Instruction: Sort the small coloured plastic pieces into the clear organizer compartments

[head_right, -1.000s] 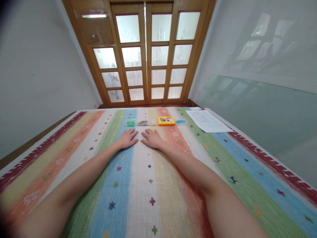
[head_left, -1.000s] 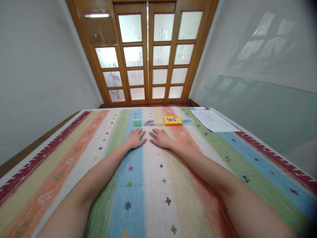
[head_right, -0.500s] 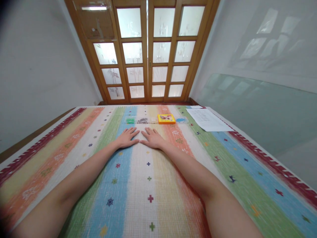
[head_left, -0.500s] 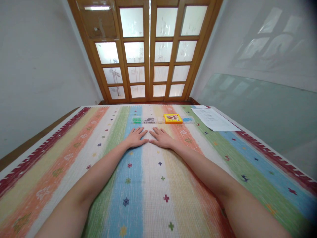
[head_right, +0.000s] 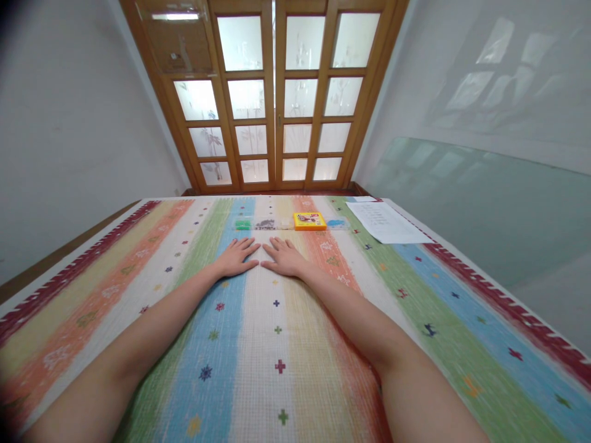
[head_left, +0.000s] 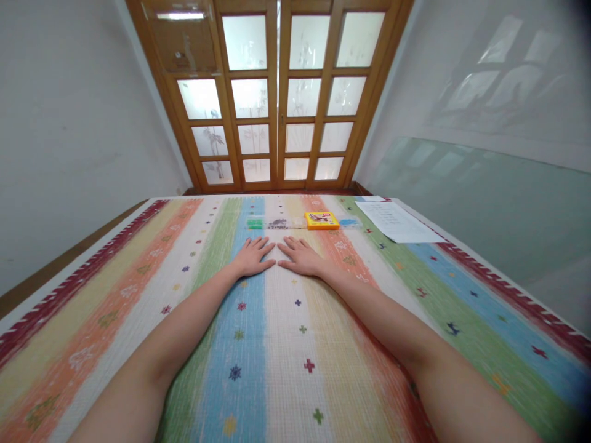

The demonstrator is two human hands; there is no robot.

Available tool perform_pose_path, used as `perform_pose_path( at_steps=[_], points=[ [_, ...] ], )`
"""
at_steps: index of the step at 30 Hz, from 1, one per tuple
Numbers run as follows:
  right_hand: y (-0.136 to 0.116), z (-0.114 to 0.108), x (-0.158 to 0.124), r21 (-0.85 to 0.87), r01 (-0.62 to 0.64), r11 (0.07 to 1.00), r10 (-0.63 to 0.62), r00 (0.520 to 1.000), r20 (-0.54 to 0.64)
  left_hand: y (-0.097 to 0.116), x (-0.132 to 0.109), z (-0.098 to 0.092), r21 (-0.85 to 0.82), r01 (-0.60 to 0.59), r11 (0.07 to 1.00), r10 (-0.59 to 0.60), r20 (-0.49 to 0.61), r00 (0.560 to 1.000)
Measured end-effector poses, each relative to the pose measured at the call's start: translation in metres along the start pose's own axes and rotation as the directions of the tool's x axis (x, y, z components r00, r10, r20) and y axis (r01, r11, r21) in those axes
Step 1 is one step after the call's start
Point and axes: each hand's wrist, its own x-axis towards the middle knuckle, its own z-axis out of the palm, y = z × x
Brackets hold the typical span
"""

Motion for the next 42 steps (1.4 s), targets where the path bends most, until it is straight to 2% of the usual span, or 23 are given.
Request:
perform_pose_path(
  at_steps=[42],
  points=[
    [-0.0010,-0.0015,0.0002,-0.002,-0.007,1.000,0.007,1.000,-0.003,0.0011,0.0000,-0.0012,-0.026,0.016,1.000,-0.016,0.004,1.000]
  ],
)
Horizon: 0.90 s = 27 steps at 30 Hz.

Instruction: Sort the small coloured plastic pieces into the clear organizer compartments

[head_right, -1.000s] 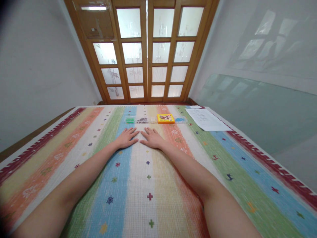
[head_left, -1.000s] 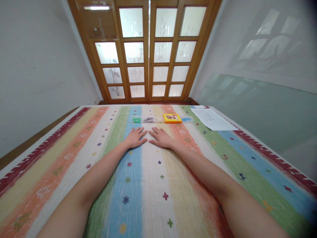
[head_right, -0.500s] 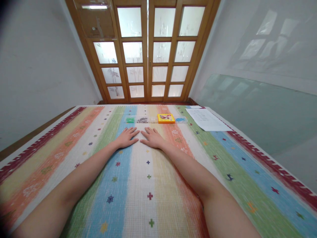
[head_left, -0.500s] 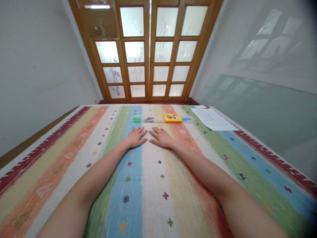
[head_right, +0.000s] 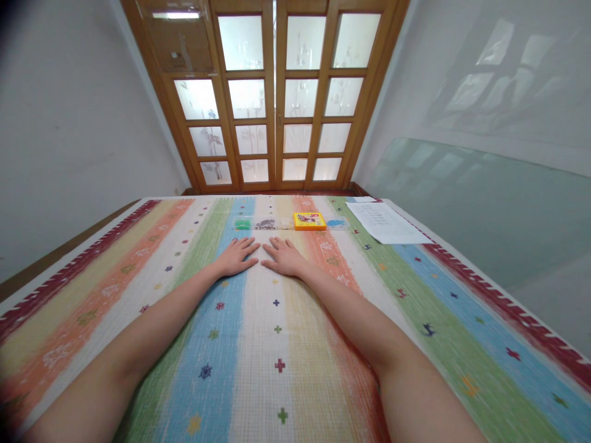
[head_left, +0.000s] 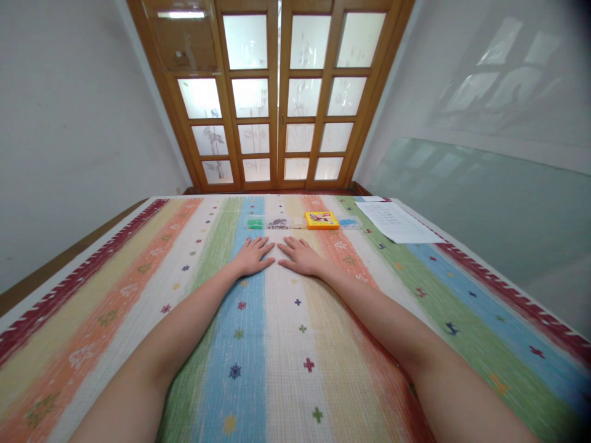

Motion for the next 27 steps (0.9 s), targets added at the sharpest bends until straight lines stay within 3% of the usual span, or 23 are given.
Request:
perform_pose_path(
  at_steps=[27],
  points=[
    [0.0006,0.0009,-0.0005,0.008,-0.003,1.000,0.003,1.000,0.003,-0.0014,0.0009,0.0017,0.004,-0.002,1.000,0.002,-0.001,1.000]
  ],
)
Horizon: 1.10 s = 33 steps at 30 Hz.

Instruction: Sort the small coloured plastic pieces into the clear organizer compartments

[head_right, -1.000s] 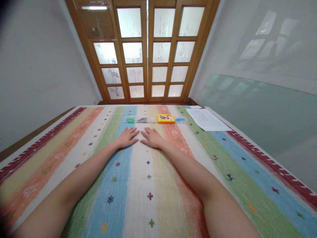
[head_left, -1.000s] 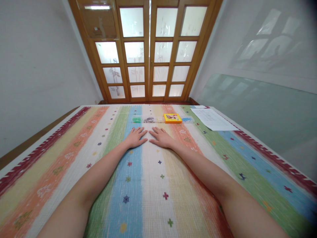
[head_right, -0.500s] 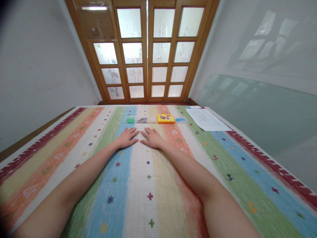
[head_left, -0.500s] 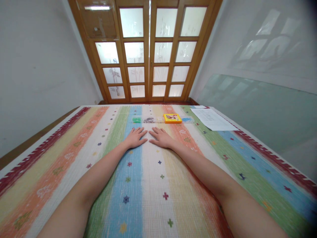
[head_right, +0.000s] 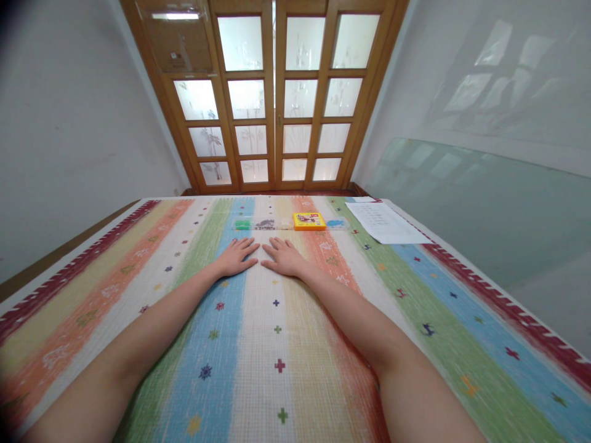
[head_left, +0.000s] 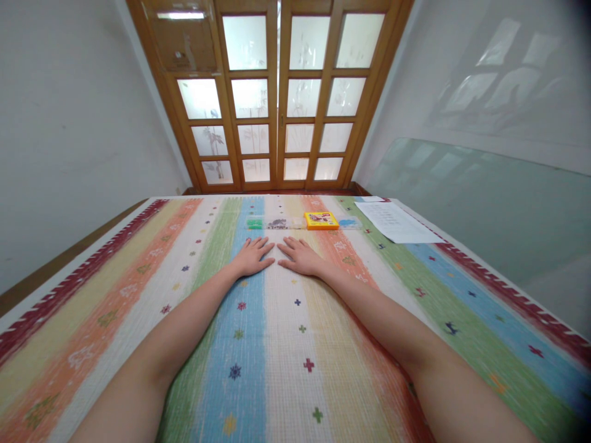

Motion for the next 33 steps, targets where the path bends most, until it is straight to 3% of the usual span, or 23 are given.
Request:
perform_pose_path(
  at_steps=[33],
  points=[
    [0.0011,0.0020,0.0011,-0.011,0.004,1.000,-0.004,1.000,-0.010,-0.0023,0.0007,0.0029,0.019,-0.014,1.000,0.014,-0.014,1.000]
  ],
)
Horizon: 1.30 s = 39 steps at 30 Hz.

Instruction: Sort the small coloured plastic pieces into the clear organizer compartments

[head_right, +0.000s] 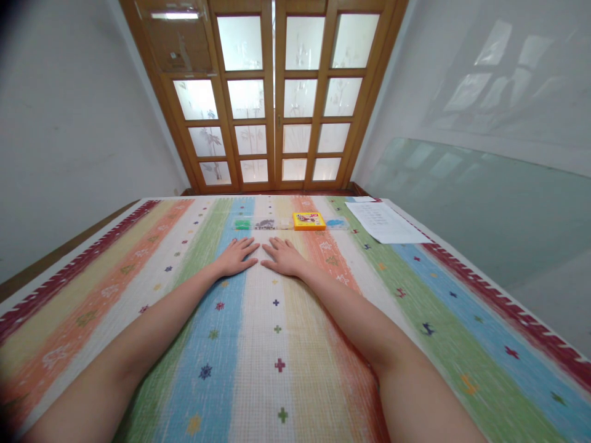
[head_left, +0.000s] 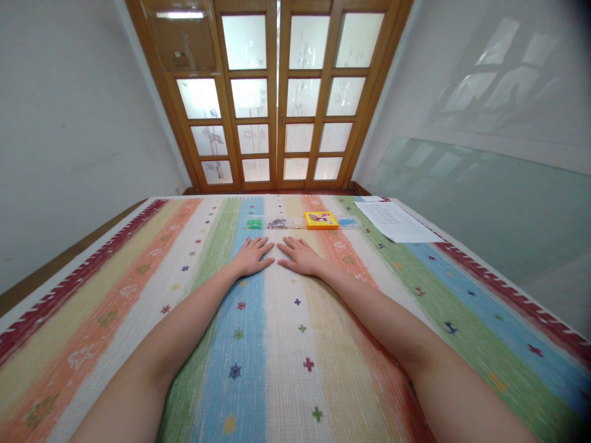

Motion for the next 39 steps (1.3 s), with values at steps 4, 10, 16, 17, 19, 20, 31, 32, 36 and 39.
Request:
perform_pose_path(
  at_steps=[4,10,16,17,19,20,31,32,36,39],
  points=[
    [0.0006,0.0002,0.0006,-0.003,0.011,1.000,-0.011,1.000,0.000,-0.0001,-0.0001,0.0002,0.002,-0.003,1.000,0.003,-0.005,1.000],
    [0.0007,0.0008,0.0003,-0.009,0.008,1.000,-0.008,1.000,-0.005,0.0012,-0.0008,-0.0009,0.001,-0.002,1.000,0.002,-0.005,1.000],
    [-0.0003,-0.0004,-0.0003,-0.016,0.010,1.000,-0.010,1.000,-0.011,0.0006,-0.0005,-0.0005,-0.005,0.001,1.000,-0.001,-0.003,1.000],
    [-0.0006,-0.0007,-0.0004,-0.017,0.010,1.000,-0.010,1.000,-0.010,0.0005,-0.0005,-0.0004,-0.006,0.000,1.000,0.000,-0.005,1.000],
    [-0.0011,-0.0012,-0.0004,-0.018,0.009,1.000,-0.009,1.000,-0.009,0.0004,-0.0005,-0.0003,-0.007,-0.003,1.000,0.003,-0.006,1.000],
    [-0.0013,-0.0015,-0.0005,-0.018,0.008,1.000,-0.008,1.000,-0.009,0.0004,-0.0006,-0.0005,-0.007,-0.005,1.000,0.005,-0.006,1.000],
    [-0.0025,-0.0028,-0.0021,0.014,-0.007,1.000,0.006,0.999,0.032,0.0020,-0.0011,-0.0020,0.005,0.008,1.000,-0.008,0.027,1.000],
    [-0.0026,-0.0023,-0.0022,0.016,-0.008,1.000,0.008,0.999,0.039,0.0021,-0.0010,-0.0018,0.010,0.007,1.000,-0.008,0.035,0.999],
    [-0.0034,-0.0007,-0.0024,0.022,-0.008,1.000,0.007,0.999,0.051,0.0030,0.0002,-0.0003,0.023,0.010,1.000,-0.011,0.062,0.998],
    [-0.0039,-0.0005,-0.0025,0.027,-0.011,1.000,0.009,0.998,0.055,0.0032,0.0012,0.0009,0.029,0.011,1.000,-0.013,0.070,0.997]
  ],
)
